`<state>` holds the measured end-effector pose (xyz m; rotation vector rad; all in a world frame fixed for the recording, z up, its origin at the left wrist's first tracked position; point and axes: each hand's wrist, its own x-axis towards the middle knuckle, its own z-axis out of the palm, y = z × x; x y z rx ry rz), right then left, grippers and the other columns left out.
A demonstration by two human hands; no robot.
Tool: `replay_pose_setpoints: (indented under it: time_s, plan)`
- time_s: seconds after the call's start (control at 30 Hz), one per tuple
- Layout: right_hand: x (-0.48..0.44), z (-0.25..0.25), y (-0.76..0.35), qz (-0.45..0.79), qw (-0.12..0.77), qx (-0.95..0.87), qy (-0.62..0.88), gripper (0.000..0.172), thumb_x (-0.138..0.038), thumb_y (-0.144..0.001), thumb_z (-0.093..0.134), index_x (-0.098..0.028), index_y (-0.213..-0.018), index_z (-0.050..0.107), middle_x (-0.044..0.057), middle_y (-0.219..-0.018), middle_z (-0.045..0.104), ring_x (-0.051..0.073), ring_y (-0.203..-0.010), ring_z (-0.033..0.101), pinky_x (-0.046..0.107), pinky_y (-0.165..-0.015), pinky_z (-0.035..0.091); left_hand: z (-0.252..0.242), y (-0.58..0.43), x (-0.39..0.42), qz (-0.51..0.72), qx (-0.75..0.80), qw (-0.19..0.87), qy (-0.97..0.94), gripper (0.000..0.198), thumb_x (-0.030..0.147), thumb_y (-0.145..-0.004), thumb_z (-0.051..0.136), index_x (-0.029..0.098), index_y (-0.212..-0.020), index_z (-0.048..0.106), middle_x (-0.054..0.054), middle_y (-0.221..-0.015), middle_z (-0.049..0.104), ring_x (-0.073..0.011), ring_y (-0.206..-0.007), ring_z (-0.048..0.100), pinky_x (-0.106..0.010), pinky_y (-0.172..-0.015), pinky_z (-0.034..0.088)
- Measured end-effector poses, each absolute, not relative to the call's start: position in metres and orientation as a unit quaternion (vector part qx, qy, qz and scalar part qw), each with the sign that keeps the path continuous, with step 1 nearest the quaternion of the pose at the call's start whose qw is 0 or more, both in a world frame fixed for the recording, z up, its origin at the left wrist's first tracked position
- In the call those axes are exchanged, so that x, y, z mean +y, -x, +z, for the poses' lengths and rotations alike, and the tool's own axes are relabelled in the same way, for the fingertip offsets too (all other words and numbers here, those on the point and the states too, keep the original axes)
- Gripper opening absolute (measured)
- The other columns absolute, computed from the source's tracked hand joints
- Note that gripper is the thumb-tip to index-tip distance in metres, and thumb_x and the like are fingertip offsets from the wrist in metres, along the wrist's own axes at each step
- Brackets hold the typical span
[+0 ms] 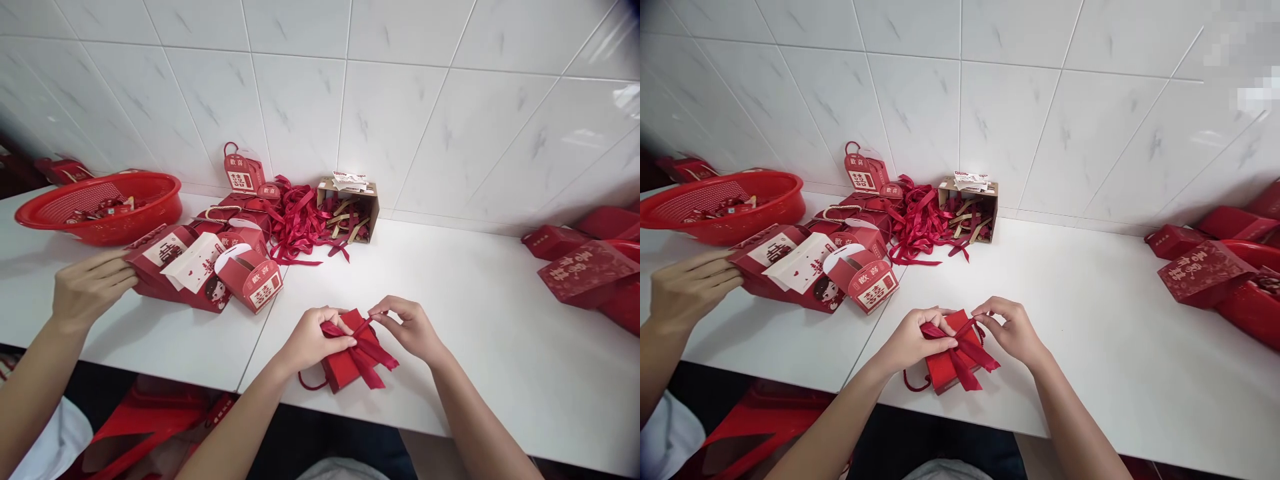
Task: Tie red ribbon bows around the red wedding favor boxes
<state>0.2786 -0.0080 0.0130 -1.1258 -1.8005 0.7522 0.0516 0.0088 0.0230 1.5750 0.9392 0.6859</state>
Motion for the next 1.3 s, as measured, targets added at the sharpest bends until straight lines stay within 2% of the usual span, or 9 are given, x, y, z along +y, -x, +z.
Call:
replay_pose_setpoints:
  time_s: [0.13,0.33,0.5,0.67,0.83,0.93,1.1,1.2,1.3]
  plan:
    - [-0.009,0.017,-0.280,0.320,0.427,-0.726,0.434,0.010,-0.023,-0.091,0.059,-0.023,-0.090,0.069,0.004,-0.088,0.071,0.017,-0.081,0.066,0.031,-0.073,0.053,0.027,-0.049,0.006,0.281,0.396,0.556,-0.675,0.017,0.031,-0.071,0.076,0.017,-0.076,0.067,-0.004,-0.086,0.073,-0.0228,-0.096,0.066,-0.032,-0.090,0.046]
    - [-0.009,0.015,-0.275,0.304,0.446,-0.717,0.441,0.011,-0.023,-0.090,0.060,-0.023,-0.087,0.070,0.004,-0.082,0.073,0.017,-0.075,0.067,0.031,-0.067,0.053,0.025,-0.057,0.000,0.301,0.425,0.530,-0.669,0.019,0.032,-0.078,0.068,0.018,-0.067,0.060,-0.001,-0.076,0.067,-0.0174,-0.075,0.064,-0.027,-0.072,0.047]
    - [-0.008,0.003,-0.275,0.250,0.481,-0.714,0.443,0.011,-0.021,-0.088,0.063,-0.026,-0.086,0.073,0.002,-0.080,0.076,0.019,-0.073,0.069,0.035,-0.071,0.051,0.020,-0.059,-0.001,0.312,0.422,0.522,-0.673,0.032,0.025,-0.074,0.069,0.019,-0.055,0.045,-0.002,-0.077,0.064,-0.0213,-0.090,0.065,-0.028,-0.079,0.045]
    - [-0.008,-0.006,-0.278,0.238,0.490,-0.714,0.440,0.012,-0.022,-0.087,0.064,-0.028,-0.084,0.073,0.000,-0.078,0.077,0.019,-0.067,0.069,0.038,-0.073,0.046,0.018,-0.056,-0.001,0.310,0.422,0.525,-0.671,0.028,0.023,-0.071,0.071,0.020,-0.056,0.048,-0.004,-0.076,0.068,-0.0272,-0.103,0.064,-0.032,-0.086,0.045]
    - [-0.008,-0.005,-0.279,0.277,0.475,-0.708,0.443,0.010,-0.026,-0.088,0.064,-0.027,-0.085,0.073,0.001,-0.078,0.075,0.018,-0.071,0.069,0.033,-0.068,0.051,0.019,-0.053,0.001,0.311,0.408,0.544,-0.664,0.021,0.025,-0.070,0.075,0.019,-0.063,0.056,-0.007,-0.088,0.073,-0.0265,-0.104,0.065,-0.037,-0.097,0.042]
    - [-0.008,0.002,-0.283,0.344,0.436,-0.702,0.445,0.008,-0.028,-0.089,0.064,-0.027,-0.090,0.072,0.002,-0.083,0.074,0.018,-0.077,0.068,0.032,-0.071,0.054,0.021,-0.046,0.003,0.313,0.384,0.565,-0.660,0.017,0.028,-0.072,0.075,0.018,-0.070,0.061,-0.010,-0.101,0.073,-0.0266,-0.116,0.060,-0.037,-0.102,0.040]
    - [-0.006,0.021,-0.289,0.375,0.441,-0.738,0.347,0.027,-0.029,-0.088,0.066,-0.032,-0.114,0.065,0.006,-0.116,0.064,0.022,-0.111,0.059,0.040,-0.098,0.047,0.022,-0.034,0.008,0.321,0.324,0.616,-0.642,0.028,0.033,-0.077,0.071,0.019,-0.065,0.050,-0.012,-0.114,0.069,-0.0269,-0.119,0.058,-0.037,-0.098,0.043]
    - [-0.004,0.034,-0.282,0.318,0.422,-0.784,0.325,0.024,-0.031,-0.085,0.068,-0.031,-0.109,0.068,0.008,-0.126,0.057,0.026,-0.119,0.054,0.044,-0.102,0.043,0.019,-0.031,0.008,0.328,0.314,0.651,-0.608,0.034,0.038,-0.081,0.067,0.017,-0.061,0.050,-0.013,-0.127,0.062,-0.0280,-0.120,0.057,-0.036,-0.094,0.044]
    - [-0.001,0.044,-0.267,0.219,0.335,-0.852,0.337,0.014,-0.033,-0.084,0.069,-0.029,-0.097,0.074,0.009,-0.131,0.055,0.031,-0.126,0.046,0.051,-0.105,0.037,0.018,-0.031,0.007,0.331,0.328,0.653,-0.598,0.039,0.041,-0.083,0.065,0.017,-0.057,0.051,-0.011,-0.131,0.059,-0.0283,-0.122,0.055,-0.034,-0.091,0.046]
